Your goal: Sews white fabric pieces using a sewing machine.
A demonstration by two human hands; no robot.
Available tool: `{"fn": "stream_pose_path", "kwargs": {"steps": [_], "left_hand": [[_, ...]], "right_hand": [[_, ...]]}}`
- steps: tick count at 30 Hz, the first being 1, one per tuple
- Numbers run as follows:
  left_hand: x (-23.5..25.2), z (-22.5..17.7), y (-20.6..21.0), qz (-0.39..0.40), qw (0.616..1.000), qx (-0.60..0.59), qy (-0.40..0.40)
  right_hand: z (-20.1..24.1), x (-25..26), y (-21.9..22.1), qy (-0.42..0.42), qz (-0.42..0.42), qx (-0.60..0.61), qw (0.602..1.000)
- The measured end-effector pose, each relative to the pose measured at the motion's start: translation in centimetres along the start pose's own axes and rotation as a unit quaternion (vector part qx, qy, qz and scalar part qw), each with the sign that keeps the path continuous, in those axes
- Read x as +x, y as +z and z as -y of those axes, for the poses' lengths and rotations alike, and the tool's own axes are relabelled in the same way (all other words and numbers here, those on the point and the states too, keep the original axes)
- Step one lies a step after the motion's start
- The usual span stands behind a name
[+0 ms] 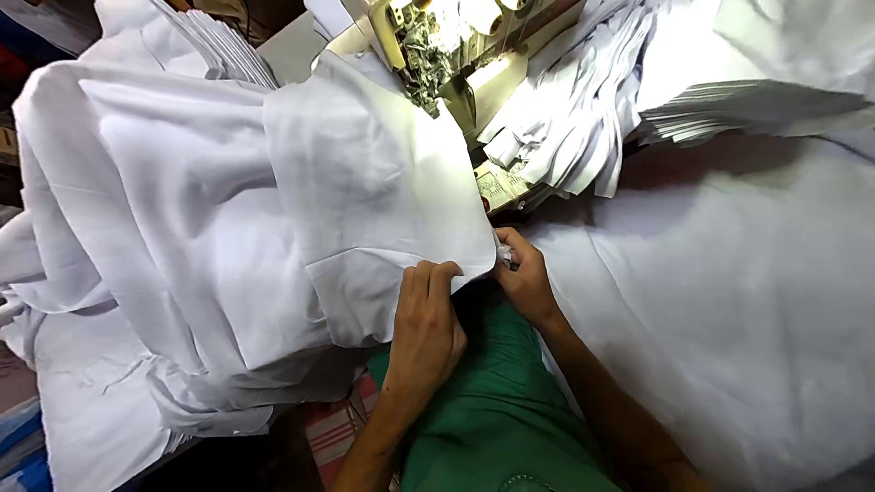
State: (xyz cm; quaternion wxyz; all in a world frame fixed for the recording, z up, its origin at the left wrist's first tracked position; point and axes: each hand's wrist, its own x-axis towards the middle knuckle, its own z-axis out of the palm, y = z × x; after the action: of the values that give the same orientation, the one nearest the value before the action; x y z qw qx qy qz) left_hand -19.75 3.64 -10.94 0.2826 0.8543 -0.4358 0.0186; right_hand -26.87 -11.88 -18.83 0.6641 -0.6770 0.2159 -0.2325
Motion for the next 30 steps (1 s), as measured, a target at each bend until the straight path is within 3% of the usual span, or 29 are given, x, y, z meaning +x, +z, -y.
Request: {"fn": "stream_pose_path", "kwargs": {"steps": [8,14,19,30], "left_hand": [[1.3,-2.9,-2.9,-0.164,0.983,-0.070,0.032],[-0.2,-3.6,1.4,-0.073,0.997,-0.008,0.029],[-1.3,-2.7,6.1,-0.073,0.996,0.043,0.033],[0.1,-3.3,6.0,-0.087,0.993,0.076,0.016]], "right_hand": [[3.2,-0.3,-1.3,-0.075,-0.093,0.012,0.993],[1.0,-1.5,-1.3,-0.043,-0.083,0.022,0.995],[-0.6,-2.1,-0.9,-0.039,-0.092,0.011,0.995],[-0.2,-0.9,-0.2,-0.081,-0.108,-0.016,0.991]]}}
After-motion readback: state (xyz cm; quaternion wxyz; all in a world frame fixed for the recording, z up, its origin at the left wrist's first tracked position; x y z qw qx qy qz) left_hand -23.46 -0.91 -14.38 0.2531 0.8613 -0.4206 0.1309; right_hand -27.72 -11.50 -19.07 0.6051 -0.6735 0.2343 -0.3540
